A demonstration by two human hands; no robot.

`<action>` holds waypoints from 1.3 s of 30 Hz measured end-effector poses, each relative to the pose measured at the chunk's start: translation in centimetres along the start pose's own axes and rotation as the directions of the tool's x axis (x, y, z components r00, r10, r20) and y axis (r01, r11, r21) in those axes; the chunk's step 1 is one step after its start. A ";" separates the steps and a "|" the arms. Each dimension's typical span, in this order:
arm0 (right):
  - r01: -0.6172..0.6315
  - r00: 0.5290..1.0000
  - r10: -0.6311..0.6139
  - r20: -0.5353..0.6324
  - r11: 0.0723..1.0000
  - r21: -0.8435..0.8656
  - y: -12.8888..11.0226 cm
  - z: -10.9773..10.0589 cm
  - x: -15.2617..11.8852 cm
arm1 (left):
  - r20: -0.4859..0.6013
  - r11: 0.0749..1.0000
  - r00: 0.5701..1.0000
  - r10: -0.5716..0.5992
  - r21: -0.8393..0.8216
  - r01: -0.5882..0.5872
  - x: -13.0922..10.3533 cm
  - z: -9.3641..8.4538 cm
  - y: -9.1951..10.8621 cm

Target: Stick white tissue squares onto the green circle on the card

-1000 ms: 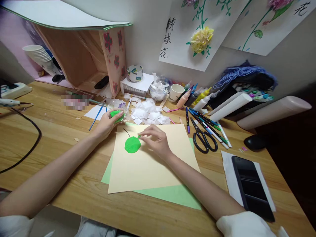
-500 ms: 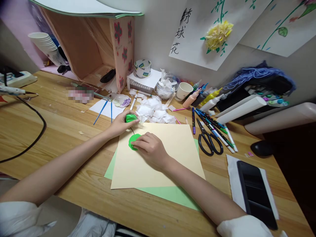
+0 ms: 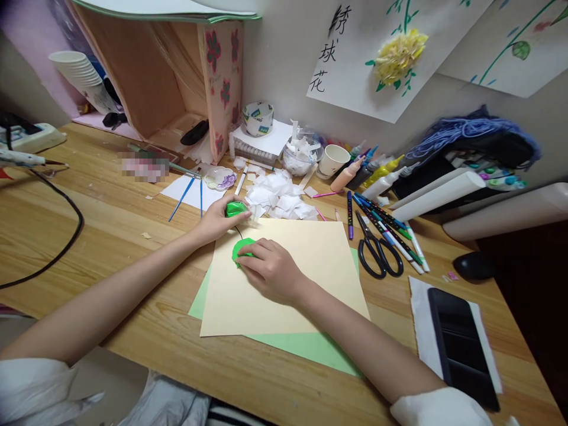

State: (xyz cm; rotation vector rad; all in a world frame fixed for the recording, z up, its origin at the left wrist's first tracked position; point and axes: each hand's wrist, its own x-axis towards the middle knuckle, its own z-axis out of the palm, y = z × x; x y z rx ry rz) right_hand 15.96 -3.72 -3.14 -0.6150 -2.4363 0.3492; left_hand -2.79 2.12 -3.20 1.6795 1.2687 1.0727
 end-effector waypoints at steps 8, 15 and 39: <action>-0.033 0.997 0.034 -0.072 0.999 0.013 0.1 -0.2 0.1 | 0.005 1.000 1.000 0.008 0.011 -0.008 0.0 0.0 -0.1; -0.002 1.000 0.003 -0.012 0.996 0.093 0.1 0.0 0.0 | 0.000 1.000 1.000 -0.003 0.018 0.003 0.0 0.0 -0.1; 0.142 0.989 -0.133 0.070 0.979 -0.148 0.5 -0.6 -0.2 | -0.008 1.000 1.000 -0.004 0.024 0.005 0.1 0.0 -0.3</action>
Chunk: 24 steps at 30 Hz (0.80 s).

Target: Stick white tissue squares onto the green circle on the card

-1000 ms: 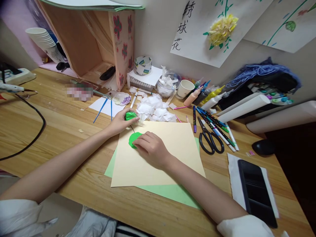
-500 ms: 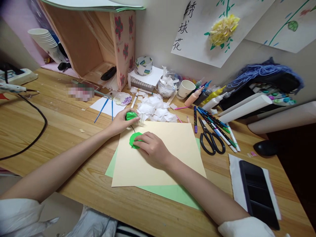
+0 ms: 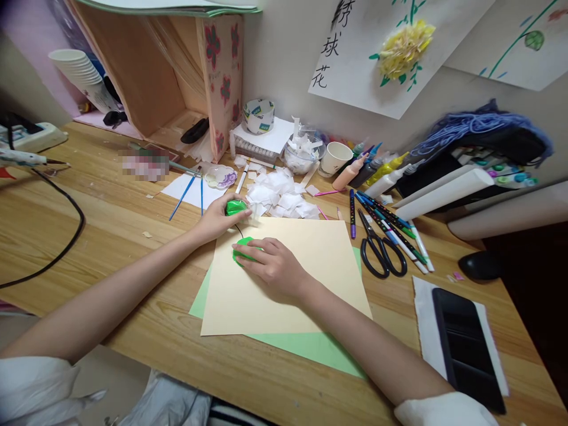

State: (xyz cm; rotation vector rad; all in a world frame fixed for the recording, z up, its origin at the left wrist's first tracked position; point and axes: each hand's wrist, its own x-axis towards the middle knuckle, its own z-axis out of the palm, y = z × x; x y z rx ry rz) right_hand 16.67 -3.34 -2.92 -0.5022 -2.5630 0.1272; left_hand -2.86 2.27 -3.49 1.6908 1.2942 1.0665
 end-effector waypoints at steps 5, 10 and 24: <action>-0.013 1.000 0.013 -0.018 1.000 0.016 -0.1 -0.3 -0.1 | 0.010 1.000 1.000 -0.013 -0.010 0.013 0.0 0.0 0.1; -0.020 0.997 0.020 -0.073 1.000 0.001 -0.2 -0.3 -0.2 | 0.009 1.000 1.000 -0.022 -0.009 0.022 0.0 0.0 0.2; 0.052 0.998 -0.054 -0.027 0.997 -0.053 -0.2 0.3 -0.7 | 0.000 1.000 1.000 -0.022 -0.016 0.022 -0.1 0.0 0.1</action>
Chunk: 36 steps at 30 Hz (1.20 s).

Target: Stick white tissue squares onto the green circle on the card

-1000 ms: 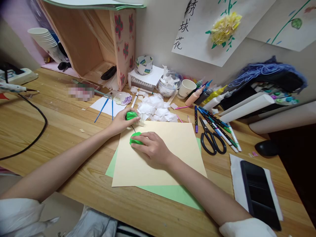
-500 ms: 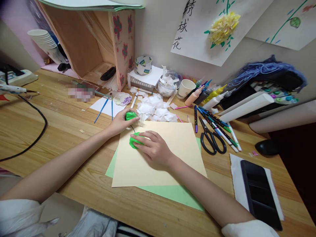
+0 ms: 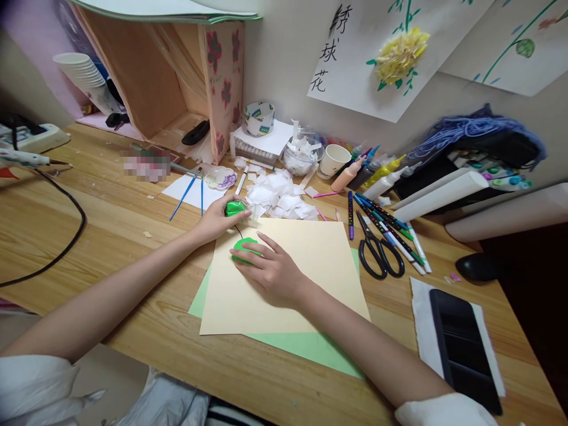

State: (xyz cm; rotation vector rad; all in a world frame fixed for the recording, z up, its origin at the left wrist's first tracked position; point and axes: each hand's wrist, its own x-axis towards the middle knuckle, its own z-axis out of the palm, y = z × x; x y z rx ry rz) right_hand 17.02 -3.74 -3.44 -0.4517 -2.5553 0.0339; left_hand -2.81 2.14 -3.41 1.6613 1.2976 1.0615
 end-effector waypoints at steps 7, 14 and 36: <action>-0.023 1.000 0.022 -0.014 0.998 -0.060 -0.2 -0.1 -0.1 | 0.001 1.000 1.000 0.017 0.004 -0.017 0.0 0.0 0.0; -0.049 0.999 0.050 0.014 0.997 -0.062 -0.3 -0.1 0.2 | -0.002 1.000 1.000 -0.004 0.001 0.004 0.0 0.0 0.0; -0.157 0.986 0.160 -0.049 0.986 0.061 0.0 -0.1 0.2 | -0.030 1.000 1.000 -0.006 0.017 0.006 0.1 -0.2 -0.5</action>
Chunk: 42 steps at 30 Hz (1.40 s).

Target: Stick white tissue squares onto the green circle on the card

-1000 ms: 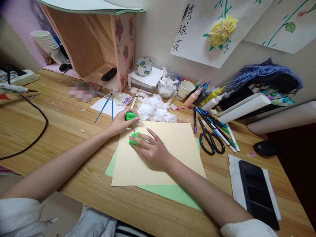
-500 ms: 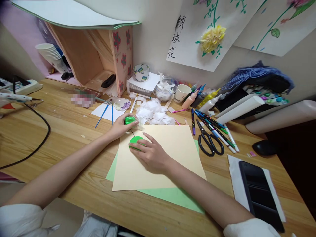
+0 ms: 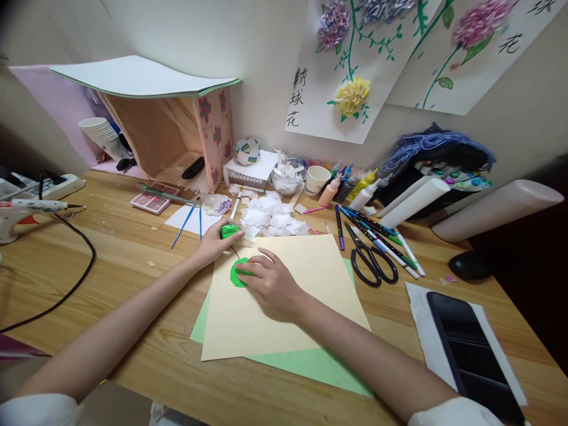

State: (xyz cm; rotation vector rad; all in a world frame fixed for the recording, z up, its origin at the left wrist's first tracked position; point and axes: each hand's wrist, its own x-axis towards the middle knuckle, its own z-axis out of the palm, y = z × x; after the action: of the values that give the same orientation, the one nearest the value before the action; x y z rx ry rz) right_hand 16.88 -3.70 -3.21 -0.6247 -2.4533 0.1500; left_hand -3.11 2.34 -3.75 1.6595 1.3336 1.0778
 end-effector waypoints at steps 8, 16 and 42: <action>-0.260 0.965 0.260 0.009 0.965 0.035 0.0 0.1 0.3 | 0.007 1.000 1.000 -0.024 0.014 0.024 0.0 -0.1 0.3; -0.319 0.938 0.327 -0.114 0.944 0.083 -0.1 -0.1 0.4 | 0.003 0.999 1.000 -0.019 0.025 0.019 0.0 -0.1 0.4; -0.119 0.959 0.092 -0.269 0.989 -0.085 -0.4 -0.2 -0.6 | 0.021 0.999 1.000 -0.023 0.023 0.023 0.0 -0.1 0.4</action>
State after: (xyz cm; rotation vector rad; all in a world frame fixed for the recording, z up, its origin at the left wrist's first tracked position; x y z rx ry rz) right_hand 17.28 -4.34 -3.26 -0.7687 -2.1809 -0.0154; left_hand -3.08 2.28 -3.39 1.6643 1.3526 1.0320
